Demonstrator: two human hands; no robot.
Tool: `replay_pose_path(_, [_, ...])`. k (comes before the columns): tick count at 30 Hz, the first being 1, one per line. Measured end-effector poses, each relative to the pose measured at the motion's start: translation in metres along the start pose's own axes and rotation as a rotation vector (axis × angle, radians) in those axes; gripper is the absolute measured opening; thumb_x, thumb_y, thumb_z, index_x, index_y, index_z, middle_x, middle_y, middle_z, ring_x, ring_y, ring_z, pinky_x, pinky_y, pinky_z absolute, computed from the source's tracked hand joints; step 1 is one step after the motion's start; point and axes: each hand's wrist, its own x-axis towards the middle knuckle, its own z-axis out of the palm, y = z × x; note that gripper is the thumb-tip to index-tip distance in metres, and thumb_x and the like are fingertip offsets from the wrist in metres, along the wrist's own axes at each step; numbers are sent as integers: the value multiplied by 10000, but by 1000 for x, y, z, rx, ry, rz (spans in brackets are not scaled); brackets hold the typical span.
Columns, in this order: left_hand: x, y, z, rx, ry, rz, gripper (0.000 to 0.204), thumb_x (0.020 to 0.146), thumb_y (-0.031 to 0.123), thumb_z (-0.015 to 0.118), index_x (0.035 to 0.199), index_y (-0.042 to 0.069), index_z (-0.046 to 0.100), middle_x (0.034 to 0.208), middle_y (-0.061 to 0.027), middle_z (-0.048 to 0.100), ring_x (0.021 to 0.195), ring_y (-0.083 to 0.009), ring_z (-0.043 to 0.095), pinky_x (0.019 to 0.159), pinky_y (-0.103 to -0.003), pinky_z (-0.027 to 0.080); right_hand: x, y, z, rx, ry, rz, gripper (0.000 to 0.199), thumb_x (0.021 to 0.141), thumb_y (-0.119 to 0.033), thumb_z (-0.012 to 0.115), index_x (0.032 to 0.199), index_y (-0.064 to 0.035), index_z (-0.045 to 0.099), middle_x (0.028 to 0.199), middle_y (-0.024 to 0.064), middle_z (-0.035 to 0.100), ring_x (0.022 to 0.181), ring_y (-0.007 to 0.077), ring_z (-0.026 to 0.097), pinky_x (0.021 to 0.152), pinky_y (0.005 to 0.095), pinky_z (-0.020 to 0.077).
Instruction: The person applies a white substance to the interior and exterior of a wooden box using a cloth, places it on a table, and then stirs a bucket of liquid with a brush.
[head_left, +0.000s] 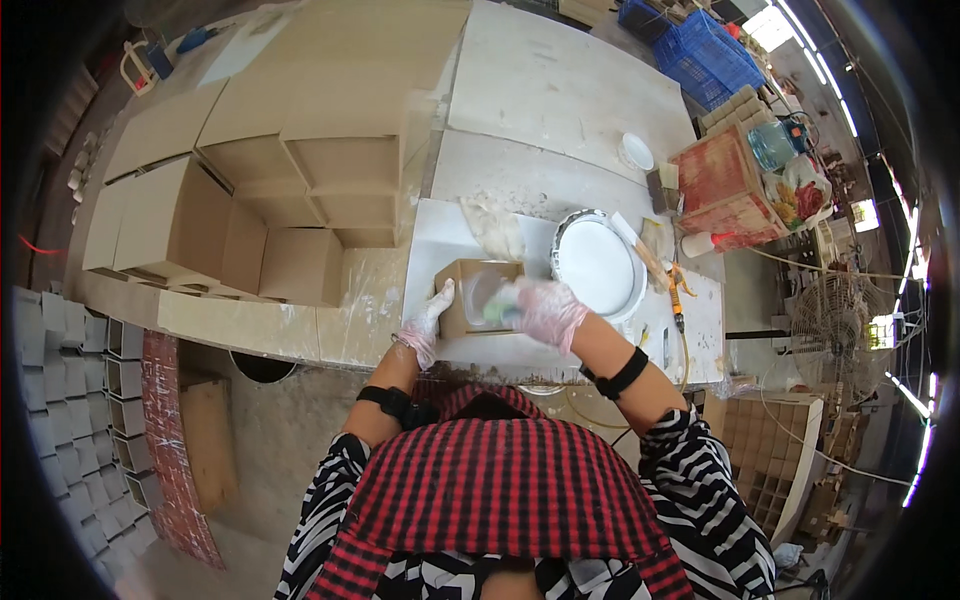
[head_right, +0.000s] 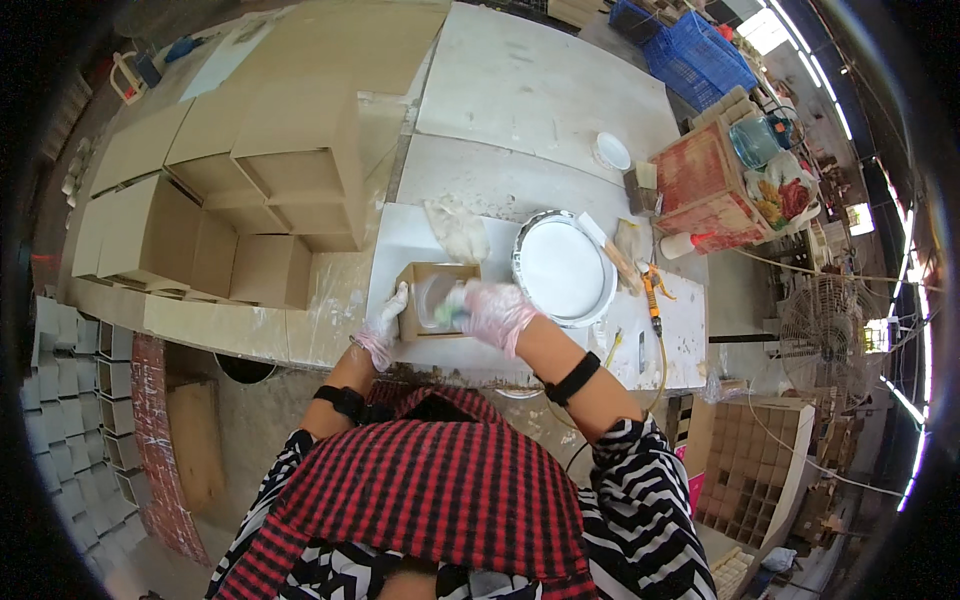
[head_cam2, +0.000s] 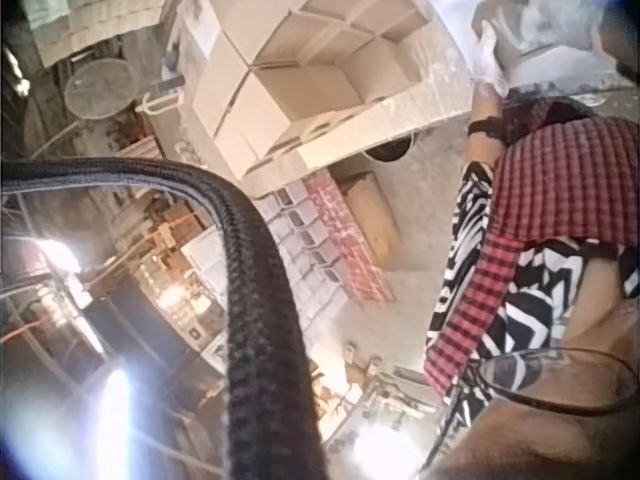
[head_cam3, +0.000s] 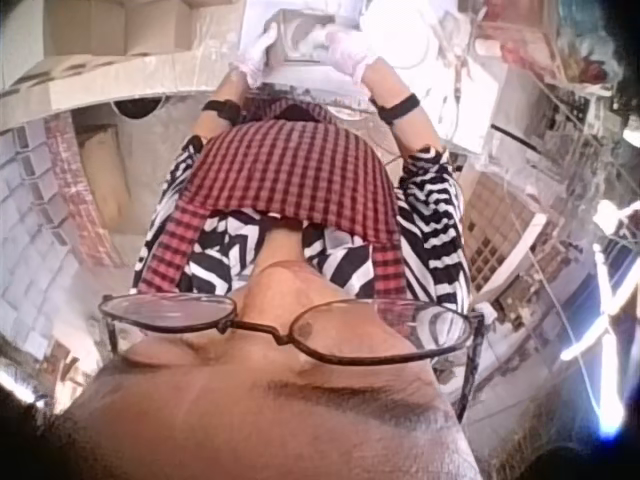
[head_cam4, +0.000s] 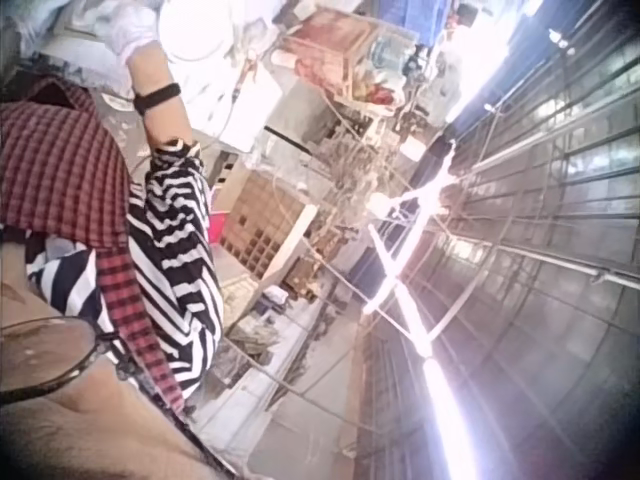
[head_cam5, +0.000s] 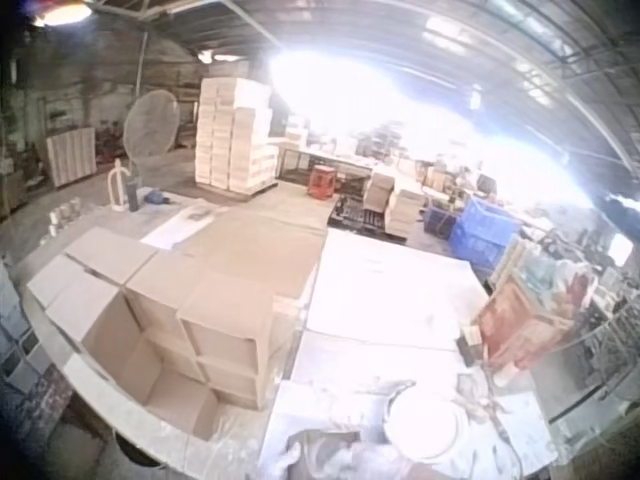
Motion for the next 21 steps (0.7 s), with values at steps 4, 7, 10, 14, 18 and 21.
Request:
replay_pose_path(4, [19, -16, -16, 38, -64, 183, 581, 880, 304, 536, 1333, 10, 322, 1272, -78, 448, 1137, -171, 454, 982, -305, 357, 27, -20, 0, 307, 262, 125, 313, 826, -270, 570, 1078, -85, 581, 848, 130, 650, 721, 222, 621, 684, 309, 479])
replay_pose_path(7, [24, -20, -23, 47, -18, 162, 550, 889, 255, 514, 1339, 14, 310, 1266, -66, 458, 1111, -179, 485, 971, -317, 377, 32, -32, 22, 339, 260, 44, 284, 816, -259, 584, 1077, -148, 589, 855, 120, 634, 723, 236, 619, 676, 321, 481])
replay_pose_path(10, [13, -11, -12, -73, 0, 98, 498, 866, 317, 565, 1220, -14, 451, 1093, -61, 554, 962, -141, 538, 875, -281, 420, 1, -23, 33, -97, 84, -243, 282, 800, -233, 593, 1080, -202, 588, 869, 78, 603, 720, 246, 611, 660, 340, 492])
replay_pose_path(14, [18, -11, -15, -98, -1, 57, 542, 848, 396, 589, 1152, -47, 525, 1016, -78, 602, 892, -124, 556, 826, -249, 438, 2, -28, 16, -212, 152, -226, 284, 793, -222, 594, 1076, -220, 578, 863, 71, 555, 747, 249, 602, 642, 346, 506])
replay_pose_path(18, [59, -43, -49, 88, 43, 165, 606, 834, 427, 597, 1161, -75, 508, 1033, -96, 598, 891, -133, 556, 806, -249, 448, 16, -36, 21, -141, 256, -193, 258, 786, -191, 594, 1042, -217, 575, 828, 102, 531, 768, 255, 597, 638, 350, 503])
replay_pose_path(21, [34, -21, -30, 74, 23, 63, 616, 826, 434, 604, 1188, -52, 497, 1070, -102, 584, 938, -137, 542, 817, -253, 442, -15, -26, 33, -190, 239, -290, 229, 792, -151, 589, 1006, -235, 586, 772, 92, 529, 733, 254, 601, 651, 366, 496])
